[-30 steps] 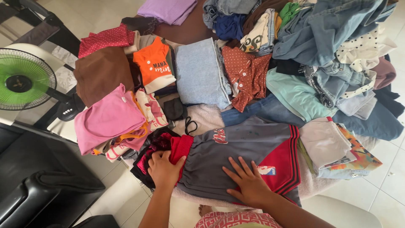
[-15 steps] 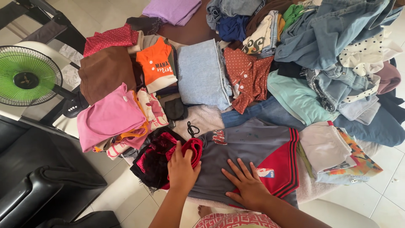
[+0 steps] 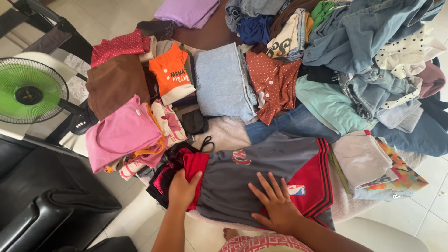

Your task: Folding various items of clothing on a table.

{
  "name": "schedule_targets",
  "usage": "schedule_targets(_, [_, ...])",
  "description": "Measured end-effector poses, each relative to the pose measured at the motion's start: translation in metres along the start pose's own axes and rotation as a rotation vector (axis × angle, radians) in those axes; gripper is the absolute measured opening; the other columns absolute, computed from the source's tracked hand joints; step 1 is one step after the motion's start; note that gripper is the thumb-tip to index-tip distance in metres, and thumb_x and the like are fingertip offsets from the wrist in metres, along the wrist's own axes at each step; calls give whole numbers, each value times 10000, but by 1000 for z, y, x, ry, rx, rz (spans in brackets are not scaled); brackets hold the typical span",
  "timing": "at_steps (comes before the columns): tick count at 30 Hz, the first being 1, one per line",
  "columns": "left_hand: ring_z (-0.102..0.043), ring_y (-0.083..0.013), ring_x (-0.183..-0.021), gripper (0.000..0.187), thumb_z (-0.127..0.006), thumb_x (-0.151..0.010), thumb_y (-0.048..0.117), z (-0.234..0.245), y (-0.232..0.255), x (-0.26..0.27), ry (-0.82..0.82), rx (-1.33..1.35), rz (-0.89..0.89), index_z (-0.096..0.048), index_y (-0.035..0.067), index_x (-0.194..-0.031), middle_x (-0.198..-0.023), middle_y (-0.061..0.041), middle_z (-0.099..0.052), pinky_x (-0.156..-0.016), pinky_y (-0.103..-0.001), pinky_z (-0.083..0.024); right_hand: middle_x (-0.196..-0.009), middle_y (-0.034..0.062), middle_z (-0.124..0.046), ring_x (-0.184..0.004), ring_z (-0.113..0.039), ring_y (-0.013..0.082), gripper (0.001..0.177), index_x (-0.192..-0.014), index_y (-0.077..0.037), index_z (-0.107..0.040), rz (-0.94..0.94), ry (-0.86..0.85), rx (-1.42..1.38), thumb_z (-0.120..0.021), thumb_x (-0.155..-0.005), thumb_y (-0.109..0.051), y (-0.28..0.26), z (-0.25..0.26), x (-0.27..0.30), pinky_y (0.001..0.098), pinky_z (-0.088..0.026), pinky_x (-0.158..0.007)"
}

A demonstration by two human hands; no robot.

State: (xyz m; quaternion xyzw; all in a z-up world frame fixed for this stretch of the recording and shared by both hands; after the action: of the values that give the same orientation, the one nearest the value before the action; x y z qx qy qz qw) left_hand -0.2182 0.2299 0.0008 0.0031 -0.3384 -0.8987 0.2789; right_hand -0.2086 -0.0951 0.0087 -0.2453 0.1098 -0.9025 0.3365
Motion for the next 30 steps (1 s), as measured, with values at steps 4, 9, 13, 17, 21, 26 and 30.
schedule_targets(4, [-639,-420,-1068,548,-724,-863,509,-4,2,2,57,-14,-74,-649,3,-1059,-1130,-219,-667,-905,-479,-518,-1683,173,-11,-1522,44,464,845,-1608,-236,-227,150,337,57,-611,-934,-570,-4,1,-6,689,5,-1141])
schedule_targets(9, [-637,-410,-1069,525,-723,-835,461,20,83,41,135,-21,-98,-629,44,-1139,-1197,-189,-621,-880,-490,-524,-1699,110,66,-1560,111,398,828,-1617,-301,-144,-106,-89,28,-547,-955,-592,-3,7,-12,624,24,-1227])
schedule_targets(13, [-537,-410,-1255,532,-699,-858,348,-8,146,93,3,11,-338,-557,80,-1295,-1425,-195,-474,-1002,-488,-463,-1676,140,-304,-1534,-224,334,676,-1578,-204,-384,-12,323,-550,-510,-996,-523,45,-39,-24,519,-150,-1224])
schedule_targets(17, [-326,-486,-1442,656,-745,-868,290,-58,166,118,-194,236,-590,-484,18,-1405,-1605,-308,-248,-1131,-501,-333,-1515,98,-575,-1370,-536,242,716,-1557,-83,-431,-194,535,-1932,-419,-990,-520,54,0,-8,419,-365,-1119])
schedule_targets(21, [-340,-476,-1469,619,-710,-911,276,-94,132,99,-151,208,-602,-487,47,-1441,-1638,-279,-265,-1165,-493,-336,-1405,109,-612,-1273,-587,260,608,-1539,-103,-446,-558,400,-1819,-563,-964,-262,61,4,-5,451,-436,-1066])
schedule_targets(26, [-458,-428,-1350,649,-678,-919,376,-104,84,67,-104,35,-195,-455,84,-1453,-1486,-220,-439,-1087,-486,-394,-1380,124,-634,-1243,-614,202,662,-1530,-97,-453,-300,531,-1689,-635,-899,-6,73,-9,-19,332,-492,-1031])
schedule_targets(30, [-594,-384,-1229,674,-694,-928,445,-94,83,56,-254,64,43,-453,76,-1438,-1289,-214,-613,-1045,-440,-468,-1408,92,-602,-1253,-602,158,700,-1521,-157,-404,-223,579,-1629,-654,-876,-52,52,13,-11,293,-488,-1034])
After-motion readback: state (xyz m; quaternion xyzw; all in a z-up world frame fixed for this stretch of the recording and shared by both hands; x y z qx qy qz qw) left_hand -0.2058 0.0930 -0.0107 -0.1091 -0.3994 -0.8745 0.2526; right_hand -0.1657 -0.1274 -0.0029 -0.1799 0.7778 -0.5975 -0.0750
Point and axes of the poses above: each hand's wrist, its own x-axis away from the middle knuckle, its own z-axis out of the back of the hand, y = z × x, the point moved 2 cm from there along -x, towards the middle knuckle
